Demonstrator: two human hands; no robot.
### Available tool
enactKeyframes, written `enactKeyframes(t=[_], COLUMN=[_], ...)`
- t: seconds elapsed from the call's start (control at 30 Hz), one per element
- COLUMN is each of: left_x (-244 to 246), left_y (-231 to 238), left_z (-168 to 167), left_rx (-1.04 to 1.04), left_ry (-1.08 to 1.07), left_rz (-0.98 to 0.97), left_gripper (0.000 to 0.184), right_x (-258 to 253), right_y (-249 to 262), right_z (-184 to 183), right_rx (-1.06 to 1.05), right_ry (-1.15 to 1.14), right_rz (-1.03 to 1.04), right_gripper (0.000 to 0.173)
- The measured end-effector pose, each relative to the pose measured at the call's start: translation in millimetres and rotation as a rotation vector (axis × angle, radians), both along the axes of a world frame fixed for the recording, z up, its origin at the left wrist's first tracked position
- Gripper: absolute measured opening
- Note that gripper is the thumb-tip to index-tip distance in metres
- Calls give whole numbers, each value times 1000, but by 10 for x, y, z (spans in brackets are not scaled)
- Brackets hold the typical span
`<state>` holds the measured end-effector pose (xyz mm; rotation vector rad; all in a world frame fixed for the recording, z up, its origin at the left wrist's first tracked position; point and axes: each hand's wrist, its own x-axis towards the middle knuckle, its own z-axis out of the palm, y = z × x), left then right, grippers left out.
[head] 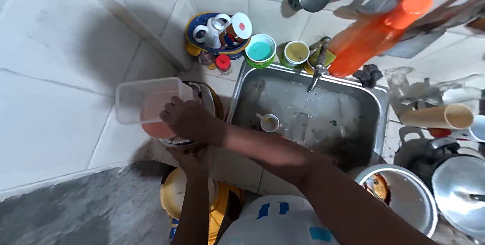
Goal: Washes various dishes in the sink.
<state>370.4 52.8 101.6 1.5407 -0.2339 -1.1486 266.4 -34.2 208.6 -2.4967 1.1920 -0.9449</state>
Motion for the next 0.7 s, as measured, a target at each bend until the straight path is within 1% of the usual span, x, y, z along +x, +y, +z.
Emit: enactKeyframes(t=[0.03, 0.07, 0.1, 0.13, 0.17, 0.2, 0.23, 0.27, 0.3, 0.33, 0.37, 0.4, 0.43, 0.47, 0.5, 0.53, 0.6, 0.67, 0.7], left_x=[-35, -67, -101, -150, -247, -369, -512, -648, -774, -918, -1078, -1231, -1374, -1511, -1634, -1738, -1896, -2022, -2073], left_y=[27, 71, 138, 218, 297, 379, 454, 525, 554, 516, 439, 360, 294, 225, 165, 105, -25, -141, -193], left_z=[14, 28, 42, 55, 104, 151, 173, 173, 135, 57, -51, -203, -388, -577, -745, -874, -960, -968, -984], left_rx=[18, 34, 58, 97, 146, 195, 239, 252, 225, 168, 80, -18, -114, -174, -200, -197, -111, -74, -112], left_ry=[25, 67, 125, 197, 263, 299, 278, 236, 152, -26, -308, -640, -934, -1136, -1266, -1342, -1384, -1372, -1362], left_rz=[14, 17, 13, 7, -11, -72, -186, -382, -635, -917, -1189, -1427, -1602, -1717, -1781, -1821, -1900, -1925, -1906], left_gripper=[83, 86, 88, 86, 80, 70, 56, 45, 39, 38, 41, 45, 49, 49, 45, 40, 30, 28, 28], right_x=[-19, -76, -175, -316, -527, -784, -1068, -1383, -1712, -2021, -2283, -2475, -2588, -2634, -2637, -2637, -2658, -2758, -2832], right_y=[45, 120, 216, 317, 421, 537, 665, 830, 1025, 1184, 1290, 1389, 1484, 1542, 1563, 1563, 1549, 1523, 1518], right_z=[-42, -63, -76, -123, -202, -371, -653, -965, -1217, -1447, -1655, -1858, -2014, -2106, -2121, -2143, -2199, -2324, -2384], right_rx=[11, 17, 48, 95, 193, 256, 207, 205, 319, 456, 591, 735, 889, 1054, 1222, 1331, 1398, 1368, 1323], right_ry=[13, 29, 13, -30, -78, -112, -136, -140, -116, -97, -66, -35, -9, 17, 41, 46, -16, -137, -234], right_rz=[-13, -25, -33, -61, -91, -164, -279, -421, -570, -731, -906, -1066, -1185, -1246, -1246, -1228, -1216, -1248, -1252], right_gripper=[20, 28, 38, 43, 46, 45, 40, 37, 38, 38, 41, 51, 69, 88, 105, 116, 121, 121, 121])
